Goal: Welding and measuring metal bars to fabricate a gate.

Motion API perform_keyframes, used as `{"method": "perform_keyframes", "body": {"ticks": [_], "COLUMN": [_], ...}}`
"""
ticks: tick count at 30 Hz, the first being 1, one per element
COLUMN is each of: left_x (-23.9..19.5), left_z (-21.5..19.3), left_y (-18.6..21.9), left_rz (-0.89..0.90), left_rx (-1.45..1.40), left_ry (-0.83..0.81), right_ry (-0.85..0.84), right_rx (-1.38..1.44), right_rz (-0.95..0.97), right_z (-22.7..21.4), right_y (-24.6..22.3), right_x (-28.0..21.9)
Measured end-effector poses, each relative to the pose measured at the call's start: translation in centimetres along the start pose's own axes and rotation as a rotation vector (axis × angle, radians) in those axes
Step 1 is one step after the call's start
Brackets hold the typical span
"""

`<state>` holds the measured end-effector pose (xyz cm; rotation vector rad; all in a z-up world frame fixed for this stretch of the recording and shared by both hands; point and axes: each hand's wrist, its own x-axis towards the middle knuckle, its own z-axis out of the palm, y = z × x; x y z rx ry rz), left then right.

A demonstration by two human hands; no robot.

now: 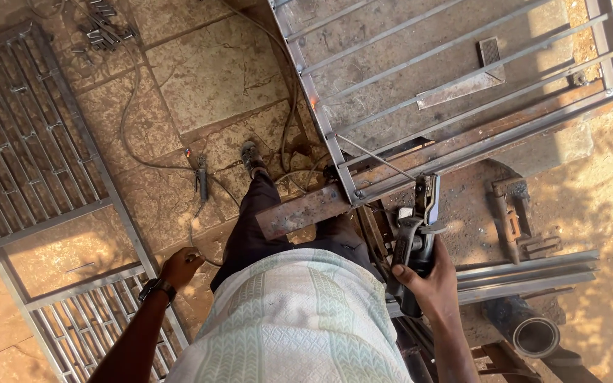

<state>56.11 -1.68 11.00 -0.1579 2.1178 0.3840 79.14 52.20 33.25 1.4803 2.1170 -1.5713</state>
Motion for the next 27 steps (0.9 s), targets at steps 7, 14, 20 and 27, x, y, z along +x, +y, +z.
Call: {"method": "perform_keyframes", "body": {"ticks": [7, 14, 20, 27], "left_x": [-0.2, -0.7, 0.4, -0.2], "left_z": [-0.6, 1.1, 2.3, 2.1], "left_y": [1.7, -0.8, -3.4, -1.4], "left_rz": [0.029, 0.025, 0.046, -0.002], "left_rx": [0.008, 0.022, -0.017, 0.017], "left_ry": [-0.01, 0.026, 0.015, 0.016], "right_ry": [-0.046, -0.063, -0.07, -0.061], "right_rx": [0.021, 0.068, 0.078, -0.122], "right_rz": [-0.035, -0.115, -0.123, -0.181], "right_z": [1.0, 1.2, 1.1, 1.5], "right_y": [-0.9, -1.9, -0.6, -1.8], "right_x": [0.8, 1.0, 1.3, 0.8]}}
